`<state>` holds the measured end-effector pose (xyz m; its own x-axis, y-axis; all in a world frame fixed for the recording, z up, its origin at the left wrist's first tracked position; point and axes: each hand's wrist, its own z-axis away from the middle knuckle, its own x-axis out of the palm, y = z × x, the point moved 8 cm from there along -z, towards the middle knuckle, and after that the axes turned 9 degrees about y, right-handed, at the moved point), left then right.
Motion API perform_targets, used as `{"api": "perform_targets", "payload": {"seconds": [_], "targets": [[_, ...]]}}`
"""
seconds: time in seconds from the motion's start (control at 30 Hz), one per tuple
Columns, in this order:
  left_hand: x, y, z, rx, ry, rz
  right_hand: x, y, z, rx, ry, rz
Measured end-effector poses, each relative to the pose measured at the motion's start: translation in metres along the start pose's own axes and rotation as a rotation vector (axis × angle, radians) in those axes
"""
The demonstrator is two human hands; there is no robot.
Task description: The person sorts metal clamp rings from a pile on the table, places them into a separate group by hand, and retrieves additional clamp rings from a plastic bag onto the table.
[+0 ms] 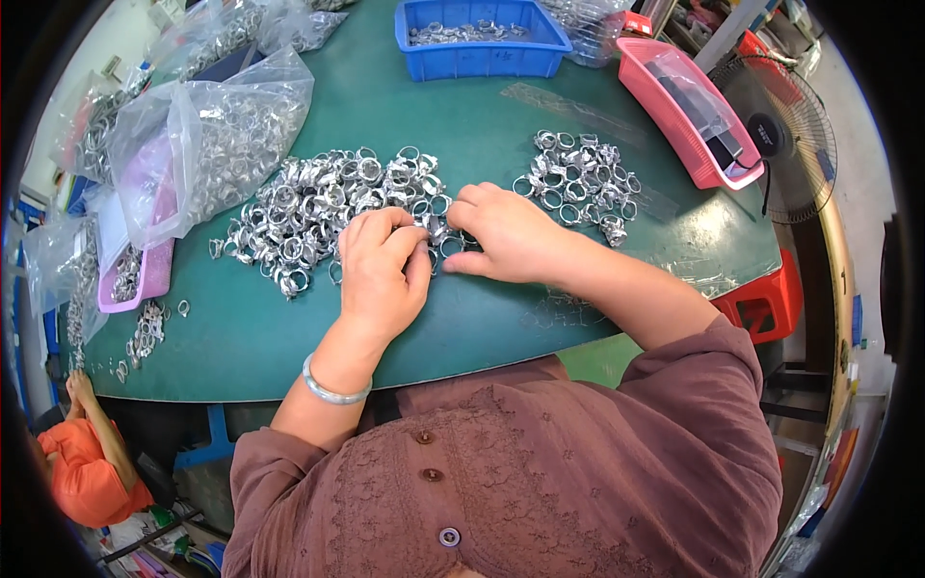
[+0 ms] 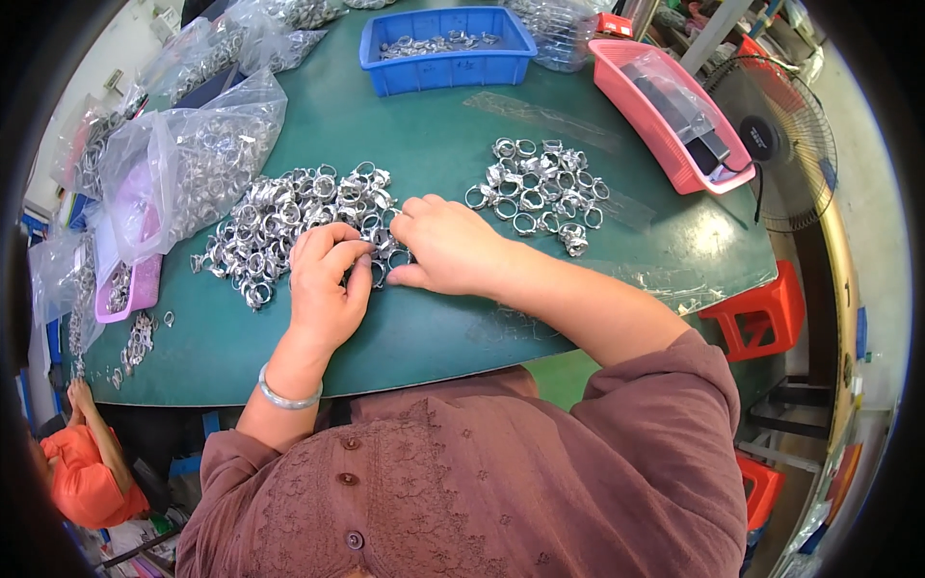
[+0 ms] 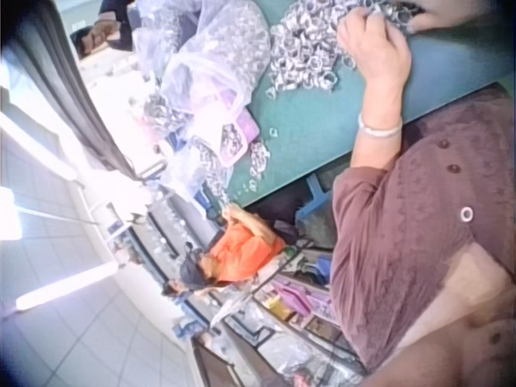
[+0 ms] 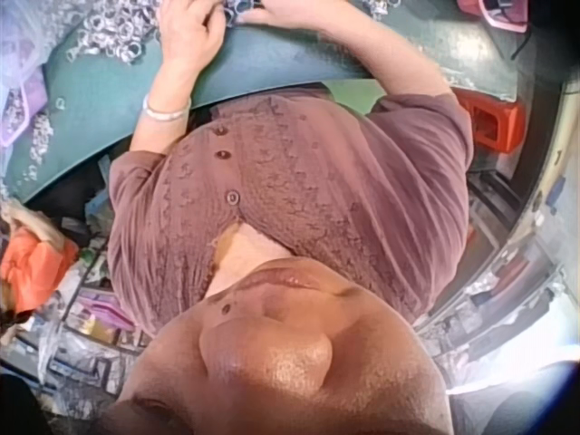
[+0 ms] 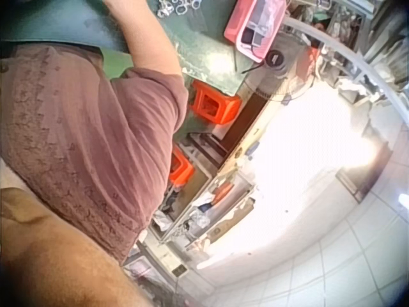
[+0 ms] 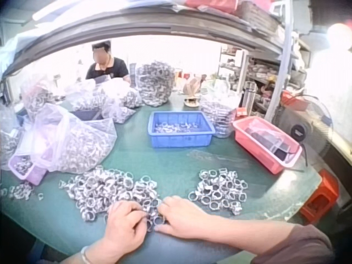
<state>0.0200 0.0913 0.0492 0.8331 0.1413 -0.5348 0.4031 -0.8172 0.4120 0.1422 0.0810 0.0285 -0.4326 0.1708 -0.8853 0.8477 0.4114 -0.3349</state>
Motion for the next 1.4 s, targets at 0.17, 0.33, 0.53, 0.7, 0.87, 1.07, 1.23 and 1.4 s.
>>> {"api": "perform_targets", "payload": {"seconds": [0.17, 0.33, 0.53, 0.7, 0.87, 1.07, 1.23, 1.4], "targets": [[-0.001, -0.002, 0.001, -0.016, 0.001, 0.007, -0.013, 0.017, 0.006, 0.099, -0.182, 0.182], [-0.001, -0.001, 0.001, -0.017, -0.001, 0.003, -0.033, 0.042, 0.006, 0.067, -0.310, 0.518], [-0.001, -0.006, 0.001, -0.035, 0.000, 0.006, -0.008, 0.012, -0.028, -0.065, 0.066, 0.098], [0.000, -0.005, 0.001, -0.034, -0.004, 0.016, 0.001, 0.024, -0.034, -0.040, 0.062, -0.146], [0.000, -0.006, 0.001, -0.043, -0.003, 0.022, -0.003, 0.031, -0.032, 0.006, -0.062, -0.104], [-0.001, -0.004, 0.000, -0.031, 0.005, 0.040, -0.026, 0.056, -0.019, 0.025, -0.181, 0.303], [-0.001, -0.006, 0.001, -0.033, -0.003, 0.027, -0.039, 0.060, -0.034, 0.096, -0.242, 0.402], [0.002, -0.005, 0.000, -0.038, -0.016, 0.038, -0.013, 0.043, -0.066, -0.053, 0.129, 0.048]]}}
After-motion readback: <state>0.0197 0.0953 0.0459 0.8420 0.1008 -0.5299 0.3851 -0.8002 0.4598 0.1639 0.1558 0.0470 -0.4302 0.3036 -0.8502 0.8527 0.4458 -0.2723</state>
